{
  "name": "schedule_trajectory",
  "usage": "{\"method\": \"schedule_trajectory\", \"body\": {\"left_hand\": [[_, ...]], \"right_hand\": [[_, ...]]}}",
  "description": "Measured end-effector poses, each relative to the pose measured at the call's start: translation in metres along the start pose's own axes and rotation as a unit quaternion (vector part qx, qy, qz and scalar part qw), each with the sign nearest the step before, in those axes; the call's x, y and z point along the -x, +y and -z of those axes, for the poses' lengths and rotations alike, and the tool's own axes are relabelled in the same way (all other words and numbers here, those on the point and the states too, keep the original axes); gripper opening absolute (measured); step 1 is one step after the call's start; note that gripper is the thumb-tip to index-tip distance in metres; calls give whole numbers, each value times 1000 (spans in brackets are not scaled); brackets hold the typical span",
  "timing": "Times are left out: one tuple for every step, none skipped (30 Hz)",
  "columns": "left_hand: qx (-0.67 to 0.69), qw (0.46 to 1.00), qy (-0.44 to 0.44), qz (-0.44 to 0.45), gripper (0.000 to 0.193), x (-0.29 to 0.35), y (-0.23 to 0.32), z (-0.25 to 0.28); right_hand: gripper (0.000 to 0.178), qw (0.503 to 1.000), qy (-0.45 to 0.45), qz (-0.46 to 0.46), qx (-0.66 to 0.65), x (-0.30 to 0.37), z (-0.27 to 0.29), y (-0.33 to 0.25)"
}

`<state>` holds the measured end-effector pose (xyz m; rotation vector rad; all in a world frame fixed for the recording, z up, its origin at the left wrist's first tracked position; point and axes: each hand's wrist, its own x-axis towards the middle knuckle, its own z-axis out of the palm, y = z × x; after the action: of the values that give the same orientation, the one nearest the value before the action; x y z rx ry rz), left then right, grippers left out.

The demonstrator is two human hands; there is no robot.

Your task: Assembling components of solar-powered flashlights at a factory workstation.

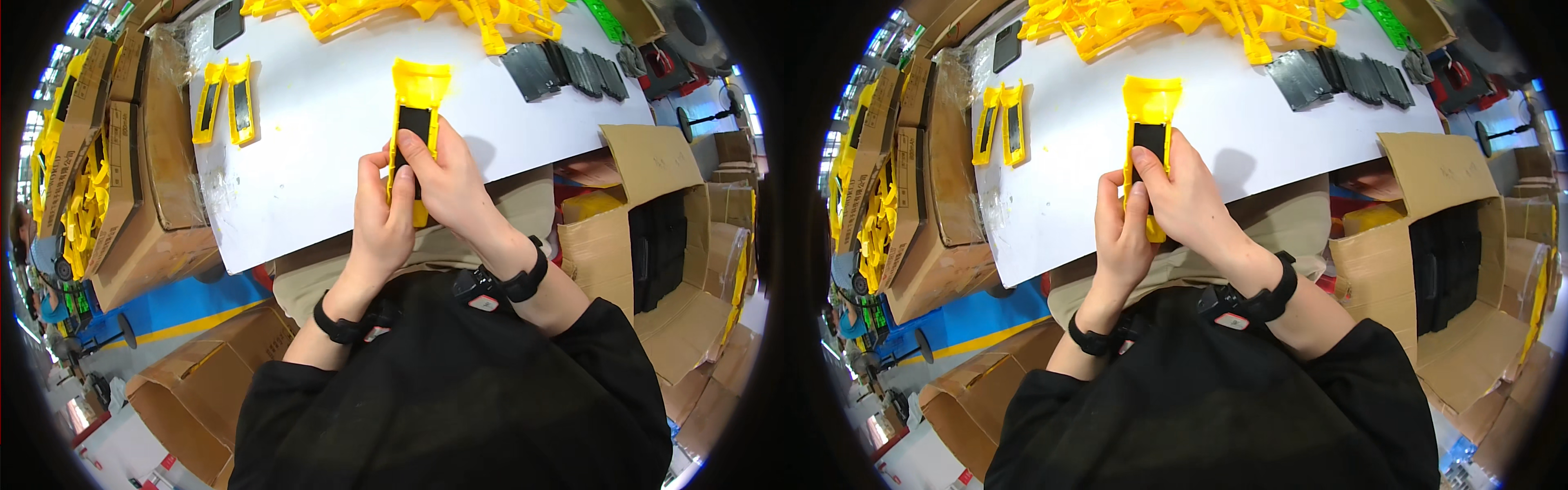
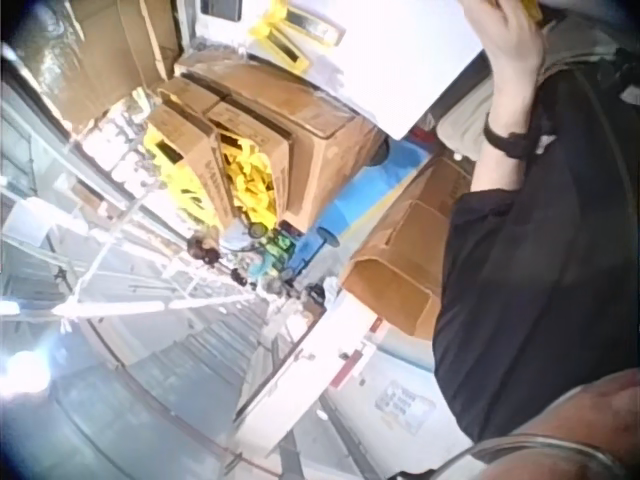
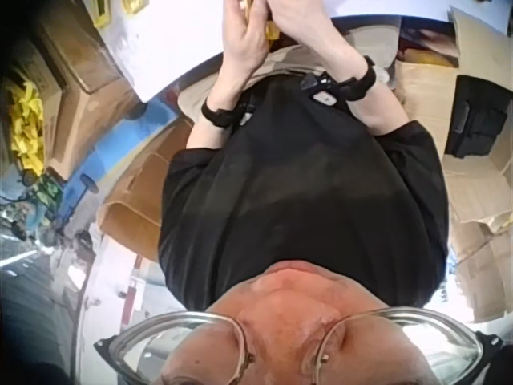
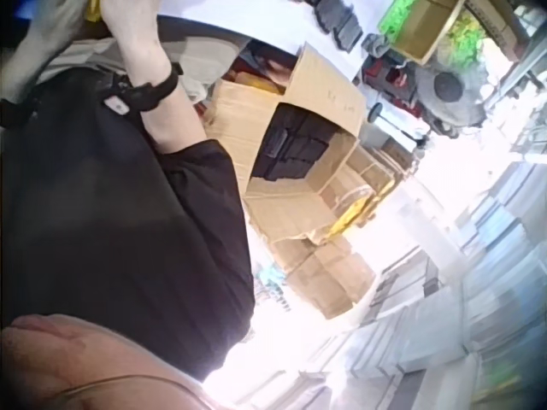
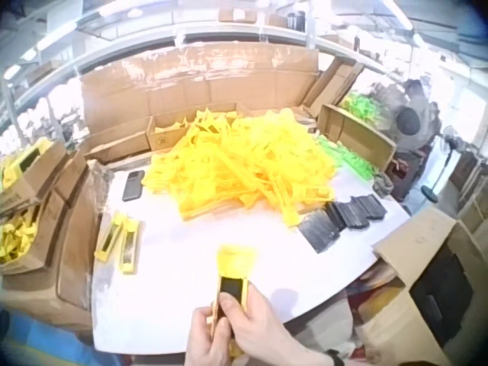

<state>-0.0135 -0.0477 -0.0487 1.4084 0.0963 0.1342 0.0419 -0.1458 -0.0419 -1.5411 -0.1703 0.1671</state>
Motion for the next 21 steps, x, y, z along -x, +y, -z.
{"method": "schedule_trajectory", "body": {"left_hand": [[-16,997,-39,62,18,0,3,4],[-34,989,-79,120,17,-3,5,8],[3,987,-68,144,17,-4,4,10],[-8,988,-54,143,16,-4,2,20],[-18,989,-34,142,15,-4,0,35],[-36,990,-1,138,14,-7,-4,51],[-54,989,31,134,13,-14,-6,65],[-56,987,43,143,13,-25,-7,80],[-62,984,67,154,13,-32,-9,98],[-56,984,88,146,13,-42,-14,111],[-48,983,110,138,13,-54,-15,121],[-121,978,121,117,14,-63,-11,128],[-154,974,140,91,15,-75,-11,134],[-141,976,145,86,18,-84,-6,134],[-128,977,148,85,23,-87,-3,134],[-130,975,154,90,23,-84,-4,133],[-92,978,181,47,30,-90,-5,127],[-55,977,208,2,38,-92,-4,123],[-55,976,209,-1,38,-89,-9,124],[-84,974,208,5,43,-81,-17,130],[-112,972,207,9,48,-74,-17,133]], "right_hand": [[22,998,-27,-47,-15,1,2,-7],[20,994,-53,-90,-30,0,3,-14],[28,993,-98,-61,-4,-3,11,-6],[36,997,-73,-2,39,-3,16,3],[44,994,-51,56,83,-3,23,6],[52,975,-29,65,209,-4,41,0],[52,942,24,116,314,-10,61,7],[52,901,79,185,384,-20,89,22],[49,873,122,185,435,-29,108,32],[46,837,153,185,492,-38,124,37],[45,798,180,159,553,-46,135,37],[43,766,205,148,590,-50,143,38],[43,768,200,154,588,-57,152,39],[41,768,194,138,595,-61,157,40],[40,766,189,117,604,-62,160,42],[38,765,187,115,605,-64,161,44],[38,765,186,116,605,-67,164,46],[37,788,191,103,576,-70,167,50],[37,810,196,91,546,-72,171,53],[37,812,196,97,541,-74,173,54],[35,823,189,83,529,-75,172,53]]}}
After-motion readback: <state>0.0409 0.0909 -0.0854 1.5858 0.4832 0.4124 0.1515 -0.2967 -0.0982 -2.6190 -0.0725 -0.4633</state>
